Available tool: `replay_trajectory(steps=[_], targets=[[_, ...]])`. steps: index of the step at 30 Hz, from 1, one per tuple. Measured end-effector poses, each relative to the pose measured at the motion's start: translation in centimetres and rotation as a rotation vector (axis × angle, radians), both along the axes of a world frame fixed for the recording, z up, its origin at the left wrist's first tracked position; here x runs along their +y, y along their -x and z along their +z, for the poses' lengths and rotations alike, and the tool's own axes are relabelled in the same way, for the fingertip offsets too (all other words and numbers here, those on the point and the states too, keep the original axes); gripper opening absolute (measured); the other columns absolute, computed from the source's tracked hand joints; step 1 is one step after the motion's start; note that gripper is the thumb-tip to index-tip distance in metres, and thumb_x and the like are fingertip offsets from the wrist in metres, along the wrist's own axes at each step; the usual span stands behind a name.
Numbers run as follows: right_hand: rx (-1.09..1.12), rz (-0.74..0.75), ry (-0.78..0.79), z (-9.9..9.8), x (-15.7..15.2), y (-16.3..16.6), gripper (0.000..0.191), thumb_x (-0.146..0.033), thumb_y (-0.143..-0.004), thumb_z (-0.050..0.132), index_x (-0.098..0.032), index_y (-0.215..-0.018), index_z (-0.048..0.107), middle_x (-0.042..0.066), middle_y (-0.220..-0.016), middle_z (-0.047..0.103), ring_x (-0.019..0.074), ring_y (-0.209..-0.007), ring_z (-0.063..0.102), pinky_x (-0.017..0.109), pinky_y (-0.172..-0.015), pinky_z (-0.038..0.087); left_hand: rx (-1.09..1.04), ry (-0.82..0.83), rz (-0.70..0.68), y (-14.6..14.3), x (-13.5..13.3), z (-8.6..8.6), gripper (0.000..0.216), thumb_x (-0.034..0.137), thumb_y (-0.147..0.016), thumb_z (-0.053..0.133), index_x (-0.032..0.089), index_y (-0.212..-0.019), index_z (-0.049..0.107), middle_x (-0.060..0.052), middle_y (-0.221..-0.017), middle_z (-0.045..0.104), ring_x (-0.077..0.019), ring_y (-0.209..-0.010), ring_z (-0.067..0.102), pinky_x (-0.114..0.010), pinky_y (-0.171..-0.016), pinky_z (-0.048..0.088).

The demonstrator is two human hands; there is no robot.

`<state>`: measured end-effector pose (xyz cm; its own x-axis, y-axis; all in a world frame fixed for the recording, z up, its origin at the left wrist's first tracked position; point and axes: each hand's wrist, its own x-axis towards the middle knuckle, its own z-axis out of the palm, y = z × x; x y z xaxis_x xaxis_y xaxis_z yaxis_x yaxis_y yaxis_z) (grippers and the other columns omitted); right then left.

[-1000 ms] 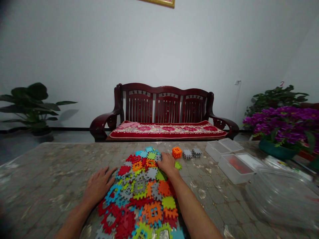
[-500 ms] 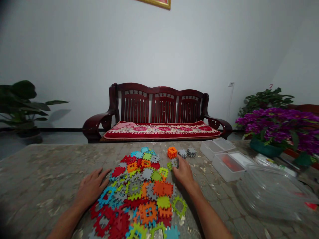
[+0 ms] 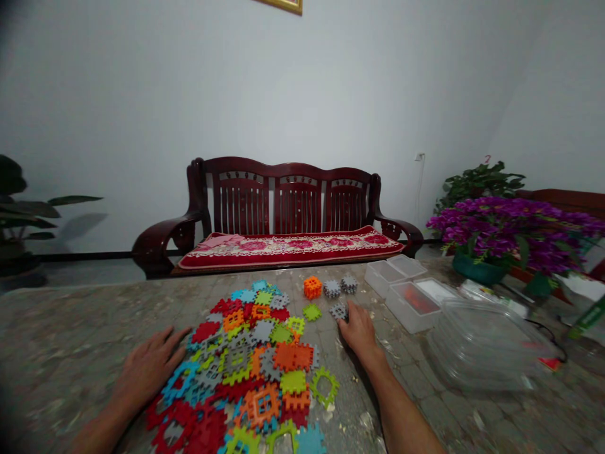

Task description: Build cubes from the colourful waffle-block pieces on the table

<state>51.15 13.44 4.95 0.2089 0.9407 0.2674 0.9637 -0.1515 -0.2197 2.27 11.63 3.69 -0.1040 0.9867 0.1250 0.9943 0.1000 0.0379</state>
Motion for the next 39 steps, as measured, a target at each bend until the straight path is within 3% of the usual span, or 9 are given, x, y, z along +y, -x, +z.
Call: replay_trajectory(steps=[5, 10, 15, 19, 31, 39], targets=[[0.088, -0.028, -0.064, 0.2, 0.3, -0.6, 0.056, -0.031, -0.086, 0.064, -0.017, -0.139, 0.058, 0.012, -0.118, 0.075, 0.0275, -0.112, 0.068, 0.033, -0.096, 0.048, 0.023, 0.042, 0.003, 0.1, 0.1, 0.2, 0.057, 0.040, -0.100, 0.034, 0.029, -0.153, 0.051, -0.013, -0.158, 0.050, -0.0319, -0.148, 0.044, -0.052, -0.120, 0.033], [0.229, -0.146, -0.191, 2.0, 2.2, -2.4, 0.058, -0.040, -0.088, 0.063, -0.019, -0.141, 0.055, 0.010, -0.119, 0.075, 0.0269, -0.111, 0.069, 0.034, -0.092, 0.049, 0.023, 0.026, -0.009, 0.3, 0.2, 0.2, 0.057, 0.040, -0.099, 0.035, 0.028, -0.152, 0.053, -0.014, -0.157, 0.052, -0.0340, -0.147, 0.046, -0.054, -0.119, 0.034], [0.290, -0.282, -0.134, 3.9, 5.5, -3.6, 0.064, -0.047, -0.088, 0.063, -0.019, -0.144, 0.051, 0.010, -0.125, 0.074, 0.0293, -0.115, 0.068, 0.036, -0.090, 0.050, 0.036, 0.036, -0.013, 0.5, 0.2, 0.1, 0.058, 0.040, -0.099, 0.034, 0.028, -0.153, 0.051, -0.014, -0.158, 0.051, -0.0341, -0.148, 0.044, -0.054, -0.119, 0.034], [0.251, -0.308, -0.088, 4.5, 7.5, -3.7, 0.063, -0.044, -0.088, 0.062, -0.019, -0.145, 0.052, 0.010, -0.125, 0.073, 0.0297, -0.117, 0.067, 0.035, -0.089, 0.051, 0.050, 0.042, -0.027, 0.7, 0.2, 0.0, 0.059, 0.041, -0.099, 0.032, 0.028, -0.154, 0.050, -0.014, -0.159, 0.050, -0.0325, -0.148, 0.045, -0.053, -0.120, 0.035], [0.109, -0.300, -0.014, 4.5, 9.0, -3.2, 0.067, -0.045, -0.089, 0.062, -0.016, -0.148, 0.050, 0.017, -0.119, 0.074, 0.0319, -0.115, 0.067, 0.037, -0.093, 0.049, 0.057, 0.045, -0.027, 1.1, 0.3, -0.4, 0.060, 0.042, -0.098, 0.033, 0.026, -0.153, 0.051, -0.013, -0.157, 0.052, -0.0300, -0.147, 0.046, -0.049, -0.120, 0.035], [0.147, -0.179, -0.260, 3.0, 7.7, -2.9, 0.047, -0.037, -0.088, 0.063, -0.022, -0.132, 0.065, 0.011, -0.118, 0.074, 0.0275, -0.109, 0.066, 0.036, -0.094, 0.048, -0.010, 0.016, -0.049, 1.8, 0.7, -1.1, 0.060, 0.044, -0.097, 0.035, 0.027, -0.152, 0.053, -0.013, -0.157, 0.053, -0.0331, -0.146, 0.047, -0.053, -0.119, 0.036]])
